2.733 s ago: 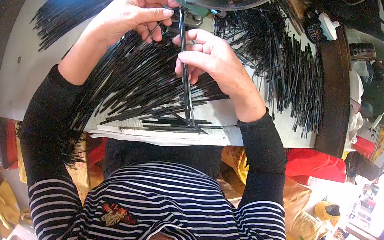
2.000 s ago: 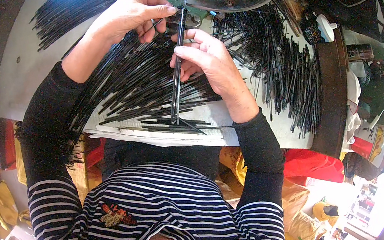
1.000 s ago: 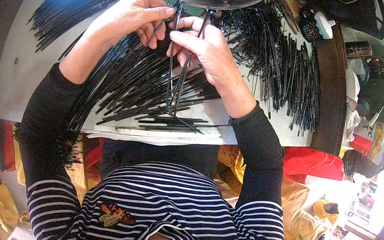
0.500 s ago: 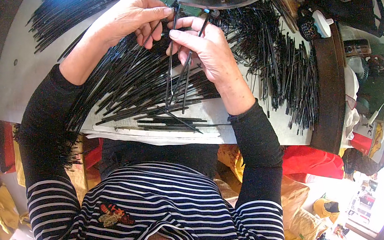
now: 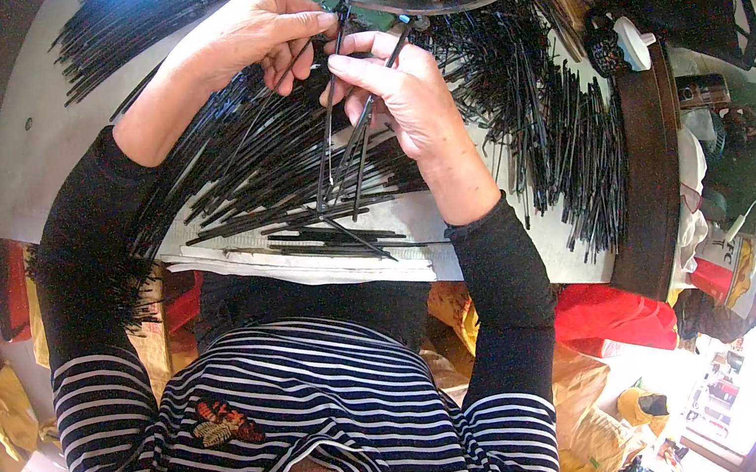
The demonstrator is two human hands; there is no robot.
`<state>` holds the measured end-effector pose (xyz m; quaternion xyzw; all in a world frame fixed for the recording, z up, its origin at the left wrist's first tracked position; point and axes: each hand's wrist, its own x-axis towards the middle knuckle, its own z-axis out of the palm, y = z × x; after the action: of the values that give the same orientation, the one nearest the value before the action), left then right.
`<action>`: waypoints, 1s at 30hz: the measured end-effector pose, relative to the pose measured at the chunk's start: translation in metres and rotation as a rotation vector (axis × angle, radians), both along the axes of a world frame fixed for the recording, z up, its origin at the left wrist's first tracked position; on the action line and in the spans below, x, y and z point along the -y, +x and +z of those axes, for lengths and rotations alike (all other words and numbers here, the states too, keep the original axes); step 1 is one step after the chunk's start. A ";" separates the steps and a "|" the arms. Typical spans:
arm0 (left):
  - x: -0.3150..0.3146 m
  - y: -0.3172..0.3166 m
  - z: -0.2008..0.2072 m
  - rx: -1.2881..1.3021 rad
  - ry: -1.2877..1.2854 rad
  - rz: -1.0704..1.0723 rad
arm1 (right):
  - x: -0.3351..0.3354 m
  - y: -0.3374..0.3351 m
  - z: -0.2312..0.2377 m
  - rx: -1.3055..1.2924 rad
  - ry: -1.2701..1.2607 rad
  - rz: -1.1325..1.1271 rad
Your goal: The person assembles umbrella ribs by joining metal stays together, fastening their joints using a machine, and placing the assembled ribs into a pile.
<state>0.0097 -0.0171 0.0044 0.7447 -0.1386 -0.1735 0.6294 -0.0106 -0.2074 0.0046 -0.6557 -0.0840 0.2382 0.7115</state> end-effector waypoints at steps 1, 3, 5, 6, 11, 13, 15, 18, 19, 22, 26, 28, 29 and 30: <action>0.000 0.001 0.000 -0.005 0.000 -0.011 | 0.000 0.000 0.000 -0.025 0.028 0.009; -0.001 0.001 0.001 -0.010 -0.001 -0.021 | 0.000 0.001 0.000 -0.027 0.044 0.010; -0.001 0.000 0.001 -0.007 -0.006 -0.018 | 0.001 0.001 -0.001 -0.030 0.061 0.012; 0.000 -0.001 0.003 -0.006 -0.007 -0.018 | 0.002 0.001 -0.002 -0.044 0.078 0.005; 0.000 -0.004 0.006 -0.024 -0.049 -0.013 | 0.002 -0.001 -0.002 -0.045 0.111 -0.010; 0.002 -0.007 0.006 -0.047 -0.049 0.012 | 0.004 -0.001 -0.002 -0.058 0.094 -0.005; 0.001 -0.006 0.004 -0.068 -0.050 0.037 | 0.008 0.001 0.002 -0.063 0.063 0.015; -0.003 -0.001 -0.004 -0.135 -0.083 0.039 | 0.009 -0.001 0.007 -0.075 0.004 0.067; -0.002 0.000 -0.007 -0.129 -0.079 0.036 | 0.010 0.000 0.007 -0.083 -0.023 0.097; -0.001 -0.001 -0.011 -0.198 -0.224 -0.002 | 0.010 -0.002 0.004 -0.074 -0.044 0.100; 0.007 -0.008 -0.003 -0.147 -0.209 0.098 | 0.014 -0.017 0.012 -0.049 -0.196 0.146; 0.001 -0.014 -0.003 -0.171 -0.202 0.147 | 0.009 -0.027 0.011 -0.042 -0.197 0.187; 0.001 -0.017 -0.005 -0.183 -0.224 0.179 | 0.010 -0.031 0.009 -0.097 -0.094 0.221; -0.002 -0.020 -0.004 -0.219 -0.178 0.172 | 0.010 -0.033 0.008 -0.159 -0.058 0.254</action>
<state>-0.0100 -0.0149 0.0003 0.6718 -0.0197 -0.1860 0.7167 -0.0435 -0.2171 0.0121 -0.6391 -0.1026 0.3798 0.6609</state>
